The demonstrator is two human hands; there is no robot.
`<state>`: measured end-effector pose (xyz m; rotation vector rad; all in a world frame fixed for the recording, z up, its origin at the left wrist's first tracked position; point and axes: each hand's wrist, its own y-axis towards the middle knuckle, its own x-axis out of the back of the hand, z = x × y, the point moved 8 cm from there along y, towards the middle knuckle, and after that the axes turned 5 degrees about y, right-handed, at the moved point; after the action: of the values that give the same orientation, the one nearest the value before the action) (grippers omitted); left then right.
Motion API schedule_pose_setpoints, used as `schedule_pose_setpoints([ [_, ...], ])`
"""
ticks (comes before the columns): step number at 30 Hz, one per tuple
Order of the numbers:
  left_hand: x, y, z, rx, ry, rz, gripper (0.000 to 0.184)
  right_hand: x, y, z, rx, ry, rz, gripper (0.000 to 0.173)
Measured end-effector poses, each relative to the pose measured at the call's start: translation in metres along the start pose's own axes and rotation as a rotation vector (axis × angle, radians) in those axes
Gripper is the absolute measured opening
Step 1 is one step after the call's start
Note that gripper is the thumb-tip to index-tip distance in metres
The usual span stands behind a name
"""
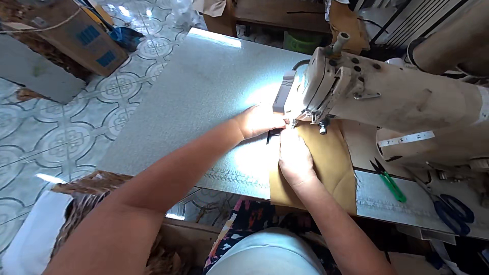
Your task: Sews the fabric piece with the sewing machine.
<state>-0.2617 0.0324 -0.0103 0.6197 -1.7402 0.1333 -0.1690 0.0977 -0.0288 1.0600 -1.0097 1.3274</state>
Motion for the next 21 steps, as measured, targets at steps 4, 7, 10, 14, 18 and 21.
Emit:
schedule_pose_setpoints([
  [4, -0.015, 0.004, 0.024, 0.235, -0.217, 0.228, 0.032, 0.001, -0.015, -0.013, -0.203, 0.032, 0.044, 0.053],
  [7, -0.019, 0.003, 0.021, 0.241, -0.376, 0.236, 0.032, 0.002, -0.028, -0.030, -0.276, 0.032, 0.009, 0.050],
  [10, -0.023, -0.001, 0.013, 0.096, -0.293, 0.186, 0.033, 0.004, -0.037, -0.044, -0.265, 0.027, -0.039, 0.046],
  [14, -0.019, -0.009, -0.007, -0.180, 0.126, 0.026, 0.030, 0.015, -0.038, -0.062, -0.180, 0.064, -0.085, 0.040],
  [18, -0.017, -0.014, -0.015, -0.157, 0.134, -0.073, 0.030, 0.019, -0.032, -0.075, -0.024, 0.024, -0.172, 0.034],
  [21, -0.016, -0.015, -0.020, -0.147, 0.127, -0.131, 0.026, 0.023, -0.027, -0.083, 0.097, 0.027, -0.197, 0.032],
])
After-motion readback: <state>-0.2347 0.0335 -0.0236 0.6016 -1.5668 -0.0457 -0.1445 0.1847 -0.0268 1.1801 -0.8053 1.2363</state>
